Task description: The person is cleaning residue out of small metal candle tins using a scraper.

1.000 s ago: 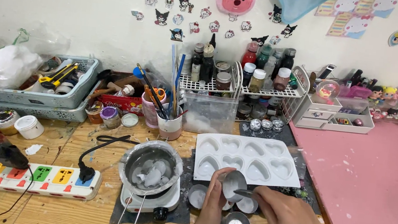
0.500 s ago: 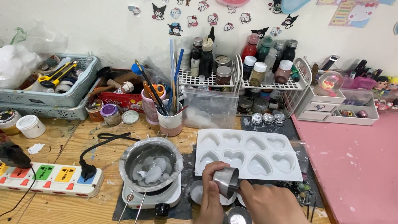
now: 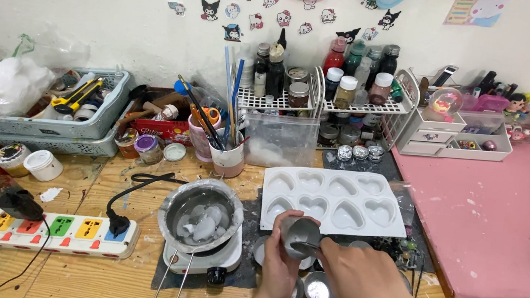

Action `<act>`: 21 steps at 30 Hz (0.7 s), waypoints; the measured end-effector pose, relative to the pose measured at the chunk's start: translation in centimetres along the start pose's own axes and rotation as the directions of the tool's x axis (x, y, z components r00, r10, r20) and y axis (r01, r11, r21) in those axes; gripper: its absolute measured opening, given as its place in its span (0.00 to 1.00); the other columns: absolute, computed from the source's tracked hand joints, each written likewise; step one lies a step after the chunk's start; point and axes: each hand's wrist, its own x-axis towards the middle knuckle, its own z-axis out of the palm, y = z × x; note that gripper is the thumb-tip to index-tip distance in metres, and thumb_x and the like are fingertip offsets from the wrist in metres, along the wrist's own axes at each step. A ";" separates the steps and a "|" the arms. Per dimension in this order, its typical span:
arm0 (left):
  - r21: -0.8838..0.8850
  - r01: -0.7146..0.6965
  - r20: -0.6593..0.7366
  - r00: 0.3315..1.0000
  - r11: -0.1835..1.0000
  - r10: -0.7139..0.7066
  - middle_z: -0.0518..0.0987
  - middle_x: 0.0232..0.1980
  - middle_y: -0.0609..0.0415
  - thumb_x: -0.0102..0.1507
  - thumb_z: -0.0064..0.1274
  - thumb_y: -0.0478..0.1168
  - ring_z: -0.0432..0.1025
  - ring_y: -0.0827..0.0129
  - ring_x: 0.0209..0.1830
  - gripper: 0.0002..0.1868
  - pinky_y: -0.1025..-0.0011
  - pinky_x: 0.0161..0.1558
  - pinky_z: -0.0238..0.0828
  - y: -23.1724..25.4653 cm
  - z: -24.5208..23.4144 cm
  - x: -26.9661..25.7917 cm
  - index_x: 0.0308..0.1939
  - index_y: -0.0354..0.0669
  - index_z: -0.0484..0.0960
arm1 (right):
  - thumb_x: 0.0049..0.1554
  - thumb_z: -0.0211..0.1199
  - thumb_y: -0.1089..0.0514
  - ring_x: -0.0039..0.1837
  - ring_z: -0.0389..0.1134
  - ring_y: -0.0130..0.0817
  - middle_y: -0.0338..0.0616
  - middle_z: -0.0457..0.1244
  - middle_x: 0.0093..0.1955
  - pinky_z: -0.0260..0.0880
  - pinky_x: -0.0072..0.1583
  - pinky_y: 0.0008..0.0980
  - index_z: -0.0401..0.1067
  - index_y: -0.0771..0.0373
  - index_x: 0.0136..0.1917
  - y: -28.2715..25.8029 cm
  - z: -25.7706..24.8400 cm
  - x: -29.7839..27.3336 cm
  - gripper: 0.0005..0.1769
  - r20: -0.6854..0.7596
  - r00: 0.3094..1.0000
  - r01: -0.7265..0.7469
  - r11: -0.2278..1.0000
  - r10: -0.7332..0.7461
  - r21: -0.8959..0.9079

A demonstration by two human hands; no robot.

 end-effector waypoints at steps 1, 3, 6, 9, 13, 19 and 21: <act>0.001 0.003 -0.001 1.000 1.000 -0.003 0.78 0.59 0.46 0.73 0.24 0.53 0.71 0.63 0.61 0.26 0.64 0.63 0.65 -0.1 0.0 -0.2 0.65 0.40 0.65 | 0.57 0.60 0.53 0.35 0.72 0.51 0.48 0.68 0.32 0.70 0.36 0.49 0.67 0.58 0.49 -0.1 -0.1 0.4 0.10 0.001 1.000 -0.002 1.000 0.002 0.002; 0.173 -0.006 -0.029 1.000 0.985 0.011 0.77 0.59 0.48 0.73 0.22 0.55 0.72 0.63 0.59 0.27 0.65 0.62 0.67 -0.2 0.1 -0.4 0.64 0.43 0.65 | 0.57 0.59 0.58 0.37 0.74 0.46 0.47 0.69 0.31 0.73 0.37 0.42 0.64 0.62 0.51 -0.2 -0.5 1.2 0.10 0.117 0.991 -0.051 0.992 0.065 -0.118; 0.254 0.014 -0.054 0.999 0.967 0.000 0.76 0.60 0.50 0.72 0.24 0.56 0.72 0.65 0.60 0.26 0.66 0.63 0.67 0.1 0.0 -0.3 0.64 0.45 0.65 | 0.53 0.59 0.63 0.36 0.75 0.44 0.47 0.69 0.32 0.74 0.35 0.40 0.65 0.63 0.53 0.3 0.8 1.7 0.14 0.025 0.998 -0.054 0.987 0.059 -0.150; 0.125 0.006 0.035 0.999 0.992 -0.011 0.76 0.61 0.47 0.71 0.28 0.52 0.72 0.64 0.61 0.23 0.64 0.63 0.66 -0.3 -0.9 0.4 0.65 0.46 0.64 | 0.47 0.61 0.64 0.34 0.75 0.45 0.49 0.69 0.36 0.74 0.32 0.39 0.65 0.66 0.59 -0.3 2.2 2.1 0.25 -0.097 0.995 -0.027 0.987 0.012 -0.160; 0.091 0.028 0.048 0.998 0.995 -0.032 0.77 0.61 0.43 0.72 0.25 0.54 0.73 0.62 0.60 0.24 0.64 0.63 0.66 -0.4 -0.4 0.3 0.65 0.46 0.62 | 0.51 0.61 0.61 0.35 0.75 0.43 0.48 0.69 0.32 0.74 0.33 0.37 0.64 0.69 0.53 -0.6 3.5 2.5 0.18 -0.031 0.999 -0.042 0.973 0.036 -0.229; 0.017 0.123 -0.033 0.992 0.992 -0.122 0.77 0.64 0.46 0.73 0.25 0.55 0.71 0.64 0.63 0.27 0.66 0.66 0.64 -0.5 -0.1 0.5 0.67 0.46 0.66 | 0.53 0.59 0.62 0.33 0.74 0.40 0.46 0.69 0.32 0.73 0.32 0.35 0.65 0.63 0.46 -0.8 2.3 2.3 0.07 -0.068 0.998 -0.028 0.957 0.009 -0.288; -0.083 0.150 -0.033 0.988 0.985 -0.153 0.76 0.64 0.48 0.72 0.26 0.55 0.70 0.65 0.65 0.28 0.64 0.67 0.64 -1.4 -1.3 0.5 0.66 0.43 0.69 | 0.52 0.60 0.62 0.34 0.75 0.39 0.47 0.69 0.31 0.74 0.33 0.35 0.64 0.65 0.49 -1.0 1.2 2.2 0.12 0.007 0.999 -0.045 0.962 0.048 -0.270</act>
